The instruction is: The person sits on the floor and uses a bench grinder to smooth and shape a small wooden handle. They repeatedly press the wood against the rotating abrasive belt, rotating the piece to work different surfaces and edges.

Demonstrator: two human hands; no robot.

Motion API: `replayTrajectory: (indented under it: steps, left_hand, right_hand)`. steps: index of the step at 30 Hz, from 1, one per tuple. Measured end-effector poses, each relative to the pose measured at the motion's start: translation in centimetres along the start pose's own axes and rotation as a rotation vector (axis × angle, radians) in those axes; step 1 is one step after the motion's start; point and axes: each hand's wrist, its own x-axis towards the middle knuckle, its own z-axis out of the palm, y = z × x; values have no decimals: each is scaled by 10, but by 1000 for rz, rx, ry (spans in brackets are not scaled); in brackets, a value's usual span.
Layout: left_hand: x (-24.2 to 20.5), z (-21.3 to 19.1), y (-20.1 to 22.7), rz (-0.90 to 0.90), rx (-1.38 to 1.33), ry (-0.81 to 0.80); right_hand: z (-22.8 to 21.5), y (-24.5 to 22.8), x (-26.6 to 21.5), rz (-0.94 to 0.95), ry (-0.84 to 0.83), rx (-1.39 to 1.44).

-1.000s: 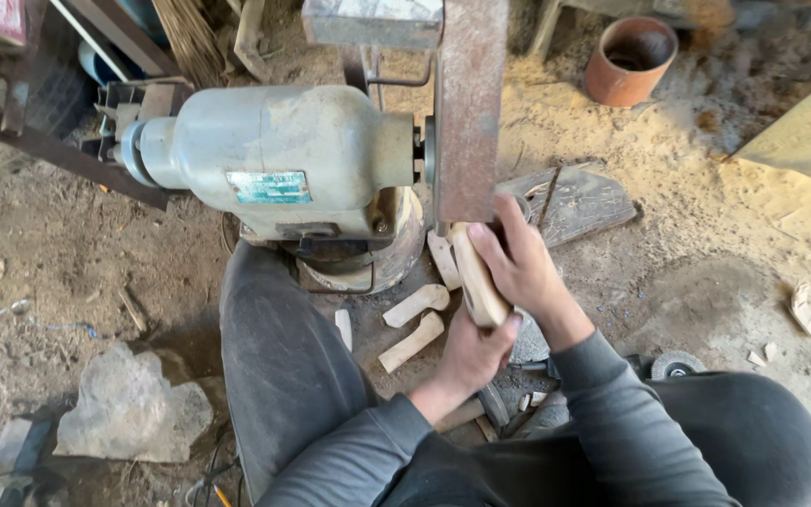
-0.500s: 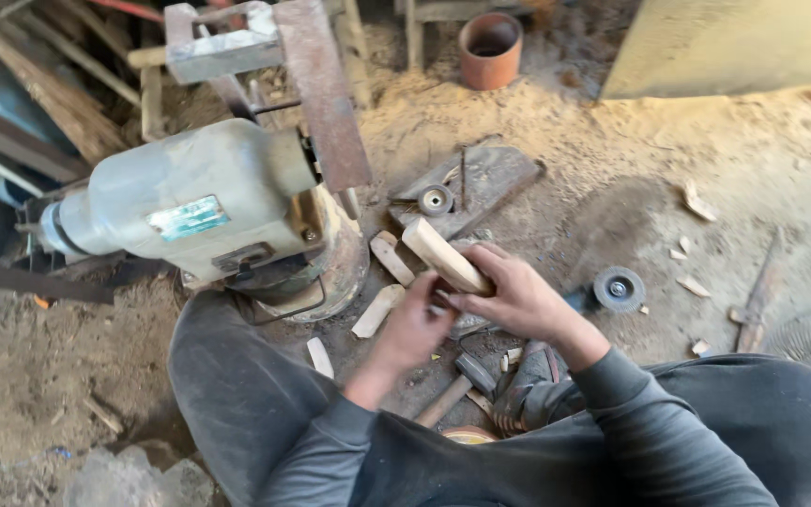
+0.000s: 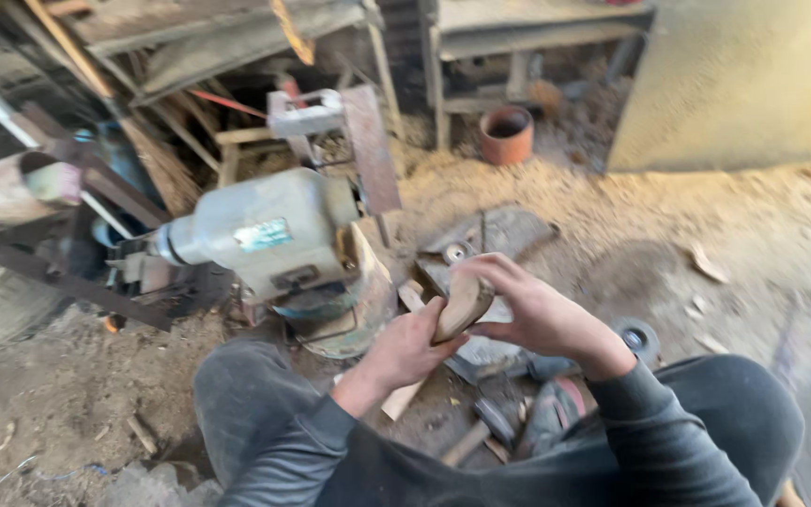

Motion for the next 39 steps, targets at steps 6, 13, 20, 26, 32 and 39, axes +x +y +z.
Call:
replayTrajectory:
  steps: [6,13,20,26,32,39]
  left_hand:
    - [26,14,-32,-111,-25,278]
    - [47,23,-37,-14,-78,483]
    - [62,14,-37,-144,-152,309]
    - [67,17,-36,-249,-144,258]
    - [64,9,-37,-279,-367,234]
    - [55,-1,-50,-328,-573,150]
  right_hand:
    - [34,68,31,382,2,663]
    - [60,126,38,241,108,1011]
    - [65,148,56,426,154,1250]
    - [64,150,71,409,63,1200]
    - [67,146,78,510,177,1141]
    - [73,146,73,598,272,1194]
